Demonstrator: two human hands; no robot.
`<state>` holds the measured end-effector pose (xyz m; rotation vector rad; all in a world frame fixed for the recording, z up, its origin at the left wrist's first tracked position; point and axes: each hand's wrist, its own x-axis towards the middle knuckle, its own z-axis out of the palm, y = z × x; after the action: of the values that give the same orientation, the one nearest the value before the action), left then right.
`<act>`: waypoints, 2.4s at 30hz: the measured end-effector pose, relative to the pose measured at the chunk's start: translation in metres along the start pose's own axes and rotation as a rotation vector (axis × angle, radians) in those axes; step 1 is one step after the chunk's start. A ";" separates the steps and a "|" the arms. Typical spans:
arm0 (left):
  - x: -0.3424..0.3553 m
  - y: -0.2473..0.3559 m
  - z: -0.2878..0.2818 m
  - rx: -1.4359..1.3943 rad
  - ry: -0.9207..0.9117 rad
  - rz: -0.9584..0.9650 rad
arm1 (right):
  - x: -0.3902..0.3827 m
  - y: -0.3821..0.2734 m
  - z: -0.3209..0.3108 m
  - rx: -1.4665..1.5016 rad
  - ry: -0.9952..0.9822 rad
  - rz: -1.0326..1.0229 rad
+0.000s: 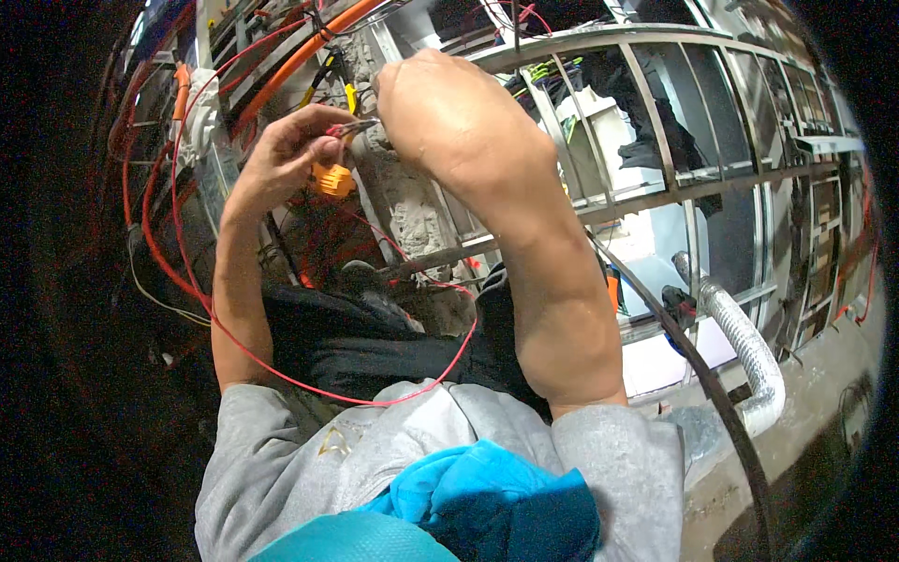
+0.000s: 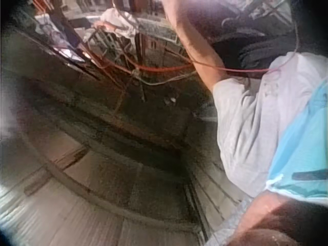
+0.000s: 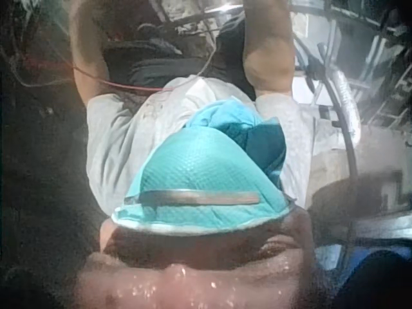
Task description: The person twists the exposed ends of red and black wires together by hand and then uses pliers to crimp the connection. They handle multiple wires within a network of red pipes and metal ceiling framing.
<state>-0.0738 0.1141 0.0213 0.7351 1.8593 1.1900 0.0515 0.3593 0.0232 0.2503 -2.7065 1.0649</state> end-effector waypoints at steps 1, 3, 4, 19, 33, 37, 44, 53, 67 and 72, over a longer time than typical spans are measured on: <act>0.000 0.002 -0.004 0.001 -0.019 -0.040 | -0.002 0.004 -0.001 0.001 0.041 -0.046; -0.005 -0.003 -0.022 0.187 0.009 0.037 | 0.014 -0.010 -0.009 -0.066 -0.070 0.075; -0.009 0.010 -0.016 0.092 0.032 0.082 | 0.025 -0.029 -0.021 -0.118 -0.215 0.251; -0.056 0.026 0.034 0.232 0.614 0.320 | 0.010 -0.087 -0.039 -0.212 -0.103 0.002; -0.041 0.008 0.038 0.047 0.635 0.656 | 0.020 -0.126 -0.013 0.099 -0.068 0.131; -0.059 0.032 0.027 0.305 0.752 0.640 | 0.029 -0.128 -0.021 0.119 -0.045 0.059; -0.057 0.011 0.021 0.287 0.548 0.592 | 0.033 -0.093 -0.007 -0.007 -0.165 0.031; -0.055 0.018 0.024 0.300 0.484 0.561 | 0.032 -0.091 0.014 -0.037 -0.195 0.005; -0.062 0.018 0.015 0.208 0.416 0.369 | 0.036 -0.096 0.012 0.047 -0.168 0.152; -0.059 0.016 0.010 0.247 0.460 0.415 | 0.043 -0.097 0.008 0.079 -0.262 0.143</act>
<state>-0.0334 0.0777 0.0523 1.0948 2.3379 1.4996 0.0318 0.2800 0.0917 0.2259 -2.9551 1.2616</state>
